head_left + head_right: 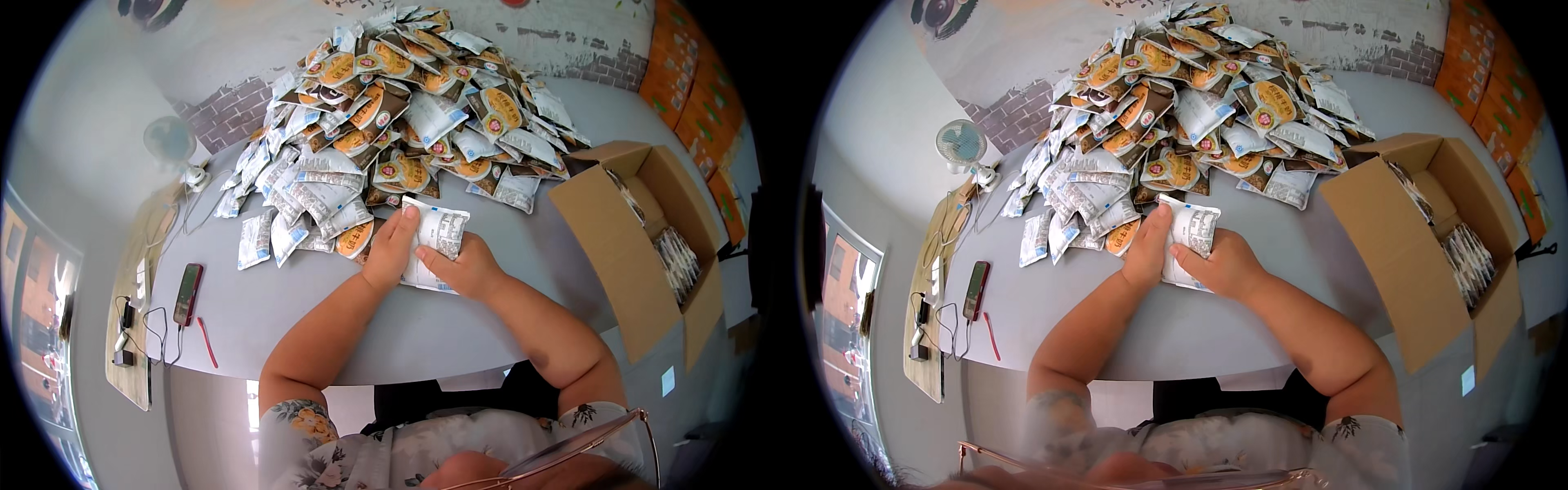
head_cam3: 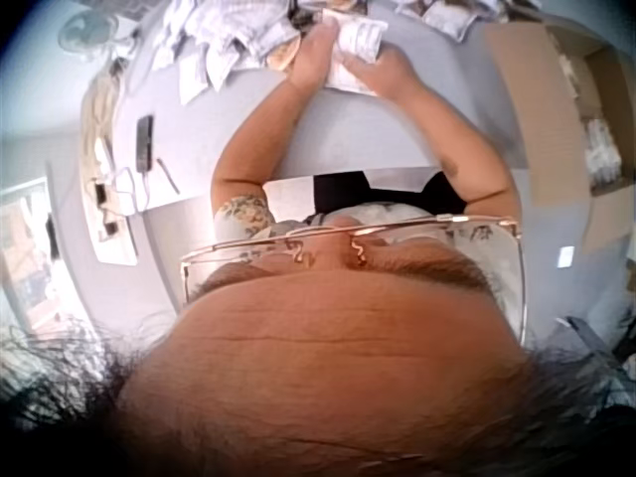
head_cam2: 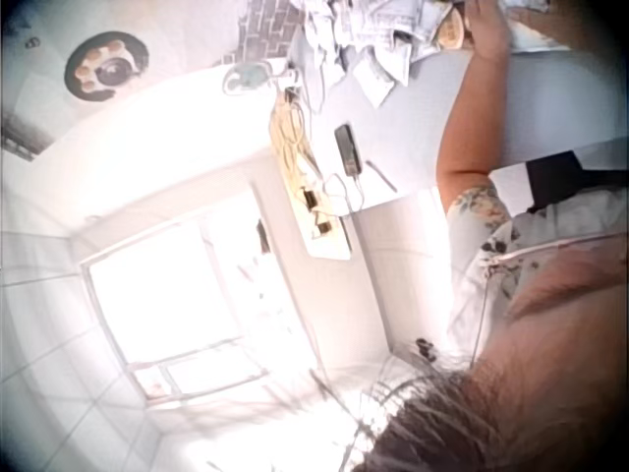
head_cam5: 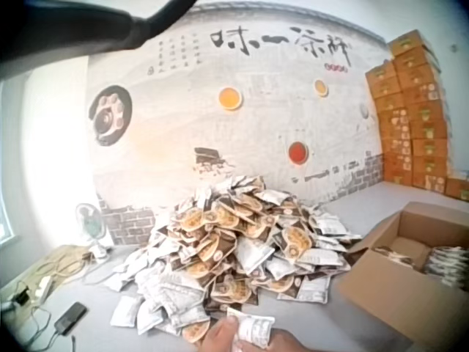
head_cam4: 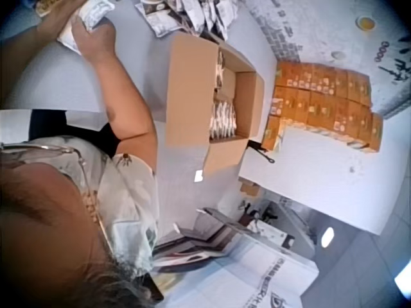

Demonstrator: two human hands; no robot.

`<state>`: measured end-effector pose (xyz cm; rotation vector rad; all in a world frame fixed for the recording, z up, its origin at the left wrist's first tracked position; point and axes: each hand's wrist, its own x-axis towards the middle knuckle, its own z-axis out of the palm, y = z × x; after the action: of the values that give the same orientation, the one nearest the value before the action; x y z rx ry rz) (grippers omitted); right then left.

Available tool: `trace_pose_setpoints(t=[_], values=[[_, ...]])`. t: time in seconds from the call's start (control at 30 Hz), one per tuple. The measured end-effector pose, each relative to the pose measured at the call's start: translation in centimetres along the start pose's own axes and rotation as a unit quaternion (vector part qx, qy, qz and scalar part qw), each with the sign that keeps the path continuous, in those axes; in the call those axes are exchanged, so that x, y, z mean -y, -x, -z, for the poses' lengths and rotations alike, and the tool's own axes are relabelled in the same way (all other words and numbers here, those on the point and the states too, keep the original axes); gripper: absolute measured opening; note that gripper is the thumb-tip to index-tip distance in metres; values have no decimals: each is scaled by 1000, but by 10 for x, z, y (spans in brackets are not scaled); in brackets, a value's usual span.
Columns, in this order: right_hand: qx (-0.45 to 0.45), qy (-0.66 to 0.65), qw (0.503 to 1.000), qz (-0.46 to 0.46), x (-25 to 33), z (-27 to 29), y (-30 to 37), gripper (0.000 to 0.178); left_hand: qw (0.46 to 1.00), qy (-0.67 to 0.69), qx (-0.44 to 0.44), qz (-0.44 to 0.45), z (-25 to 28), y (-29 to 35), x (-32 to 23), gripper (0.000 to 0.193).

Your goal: The person repeatedly picks small snack packets from a large pile on a table, folds them, and places them into a cardboard box. After filling the box, the person closes the flaps and moves the box onto a black hand truck.

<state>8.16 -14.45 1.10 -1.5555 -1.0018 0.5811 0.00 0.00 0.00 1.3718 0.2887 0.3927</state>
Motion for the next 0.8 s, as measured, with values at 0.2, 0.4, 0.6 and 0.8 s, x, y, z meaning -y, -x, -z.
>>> trace_pose_setpoints(t=[0.2, 0.4, 0.6, 0.8], values=[[-6, -37, 999, 8, -3, -4, -5, 32, 1000, 19, 11, 14, -5, -1, -16, 46], [10, -68, 997, 21, -1, -8, -2, 32, 994, 73, 15, 79, 1, -6, -19, 53], [23, -52, 997, 45, 1, -5, -1, 33, 981, 169, 2, 94, 0, -5, -18, 56], [43, -40, 998, 26, -1, -1, -1, 34, 990, 100, 75, 59, 8, -8, -6, 53]])
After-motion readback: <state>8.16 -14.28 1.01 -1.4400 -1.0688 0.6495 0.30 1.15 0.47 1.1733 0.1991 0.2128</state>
